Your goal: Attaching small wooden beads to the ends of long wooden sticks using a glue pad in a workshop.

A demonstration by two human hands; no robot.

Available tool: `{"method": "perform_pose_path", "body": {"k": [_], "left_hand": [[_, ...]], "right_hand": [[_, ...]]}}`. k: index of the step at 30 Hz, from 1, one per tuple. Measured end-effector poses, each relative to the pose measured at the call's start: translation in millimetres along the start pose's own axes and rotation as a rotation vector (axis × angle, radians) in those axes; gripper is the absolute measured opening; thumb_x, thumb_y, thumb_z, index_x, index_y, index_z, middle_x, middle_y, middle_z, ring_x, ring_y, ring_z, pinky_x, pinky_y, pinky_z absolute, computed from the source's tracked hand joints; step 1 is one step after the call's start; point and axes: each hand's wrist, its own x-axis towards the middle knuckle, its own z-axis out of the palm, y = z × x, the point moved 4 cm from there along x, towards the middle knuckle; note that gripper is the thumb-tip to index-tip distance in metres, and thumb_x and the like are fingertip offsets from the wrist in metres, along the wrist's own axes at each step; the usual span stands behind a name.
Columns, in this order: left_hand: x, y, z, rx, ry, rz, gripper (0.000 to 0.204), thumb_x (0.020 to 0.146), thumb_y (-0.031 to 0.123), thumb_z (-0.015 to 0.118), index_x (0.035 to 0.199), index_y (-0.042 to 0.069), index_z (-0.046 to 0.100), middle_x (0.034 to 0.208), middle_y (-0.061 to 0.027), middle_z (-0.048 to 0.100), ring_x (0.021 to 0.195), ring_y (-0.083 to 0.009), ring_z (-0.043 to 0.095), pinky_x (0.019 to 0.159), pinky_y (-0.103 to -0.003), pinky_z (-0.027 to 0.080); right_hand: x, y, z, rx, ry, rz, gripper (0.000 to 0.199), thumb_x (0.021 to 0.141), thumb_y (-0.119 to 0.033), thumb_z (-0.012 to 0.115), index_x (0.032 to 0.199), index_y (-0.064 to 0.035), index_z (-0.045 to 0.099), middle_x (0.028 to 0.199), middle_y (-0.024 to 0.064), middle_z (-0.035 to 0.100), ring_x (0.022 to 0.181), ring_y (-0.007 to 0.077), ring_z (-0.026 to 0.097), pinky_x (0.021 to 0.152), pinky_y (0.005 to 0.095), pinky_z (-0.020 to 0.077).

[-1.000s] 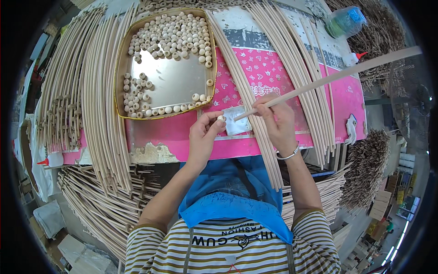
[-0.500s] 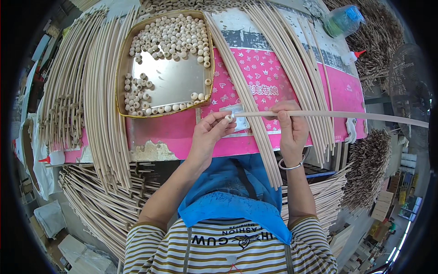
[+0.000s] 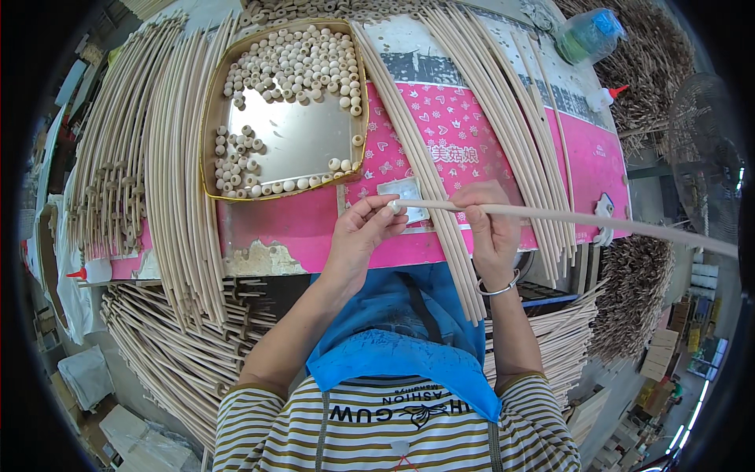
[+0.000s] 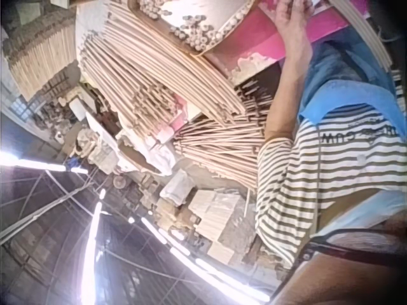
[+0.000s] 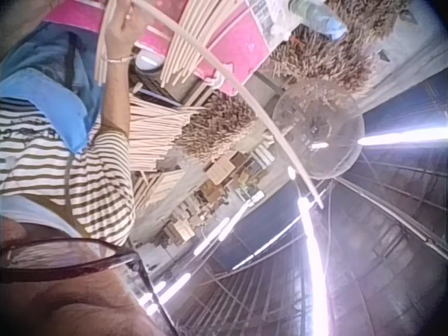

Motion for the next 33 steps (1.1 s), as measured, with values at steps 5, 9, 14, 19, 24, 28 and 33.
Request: {"method": "perform_pose_path", "body": {"k": [5, 9, 14, 19, 24, 28, 33], "left_hand": [[-5, -1, -11, 0.061, 0.029, 0.061, 0.027, 0.102, 0.011, 0.059, 0.125, -0.002, 0.061, 0.110, -0.0110, 0.069, 0.101, -0.0170, 0.068, 0.092, -0.031, 0.057], [-4, 20, -13, 0.340, -0.067, 0.188, 0.024, 0.100, 0.009, 0.061, 0.121, -0.003, 0.065, 0.108, -0.0098, 0.070, 0.099, -0.0139, 0.068, 0.090, -0.028, 0.056], [17, 22, 10, 0.444, -0.160, 0.225, 0.028, 0.102, 0.016, 0.060, 0.123, -0.003, 0.065, 0.107, -0.0084, 0.070, 0.098, -0.0144, 0.067, 0.090, -0.029, 0.055], [16, 20, 10, 0.418, 0.027, 0.349, 0.047, 0.106, 0.022, 0.053, 0.146, 0.000, 0.044, 0.121, -0.0112, 0.064, 0.108, -0.0183, 0.063, 0.098, -0.036, 0.051], [44, -4, 56, 0.174, -0.215, 0.282, 0.043, 0.104, 0.010, 0.053, 0.146, 0.000, 0.045, 0.106, -0.0050, 0.059, 0.097, -0.0123, 0.059, 0.091, -0.029, 0.053], [58, 16, 69, 0.309, -0.241, 0.261, 0.044, 0.104, 0.012, 0.054, 0.146, 0.002, 0.046, 0.097, -0.0046, 0.061, 0.090, -0.0111, 0.061, 0.086, -0.025, 0.053], [68, 44, 81, 0.429, -0.378, 0.263, 0.042, 0.104, 0.014, 0.054, 0.144, 0.003, 0.050, 0.098, -0.0046, 0.065, 0.087, -0.0108, 0.064, 0.080, -0.023, 0.057]], "right_hand": [[-10, -7, 9, 0.028, -0.073, 0.007, 0.013, 0.099, -0.013, 0.060, 0.099, -0.0008, 0.066, 0.094, 0.0115, 0.067, 0.089, 0.0216, 0.063, 0.078, 0.0324, 0.0496], [-15, 2, 10, 0.149, -0.003, 0.067, 0.016, 0.101, -0.013, 0.057, 0.099, 0.0003, 0.065, 0.097, 0.0121, 0.067, 0.089, 0.0216, 0.064, 0.079, 0.0323, 0.0516], [-41, 8, -5, 0.462, 0.327, 0.378, 0.022, 0.106, -0.019, 0.049, 0.107, -0.0004, 0.061, 0.098, 0.0121, 0.063, 0.093, 0.0228, 0.063, 0.086, 0.0347, 0.0537], [-68, 45, 62, 0.659, 0.487, 0.570, 0.023, 0.105, -0.020, 0.054, 0.113, -0.0018, 0.064, 0.094, 0.0060, 0.066, 0.087, 0.0150, 0.063, 0.078, 0.0294, 0.0515], [-74, -2, -17, 0.464, 0.008, 0.785, 0.027, 0.106, -0.027, 0.053, 0.110, -0.0043, 0.066, 0.084, 0.0040, 0.067, 0.077, 0.0084, 0.065, 0.066, 0.0242, 0.0493], [-118, -94, -122, -0.838, 0.338, 0.116, 0.047, 0.087, -0.036, 0.071, 0.126, -0.0116, 0.063, 0.110, 0.0092, 0.063, 0.104, 0.0297, 0.061, 0.090, 0.0447, 0.0473], [-232, -54, -160, -0.867, 0.168, 0.344, 0.034, 0.092, -0.034, 0.067, 0.119, -0.0133, 0.064, 0.097, 0.0052, 0.063, 0.091, 0.0256, 0.062, 0.084, 0.0399, 0.0481]]}}
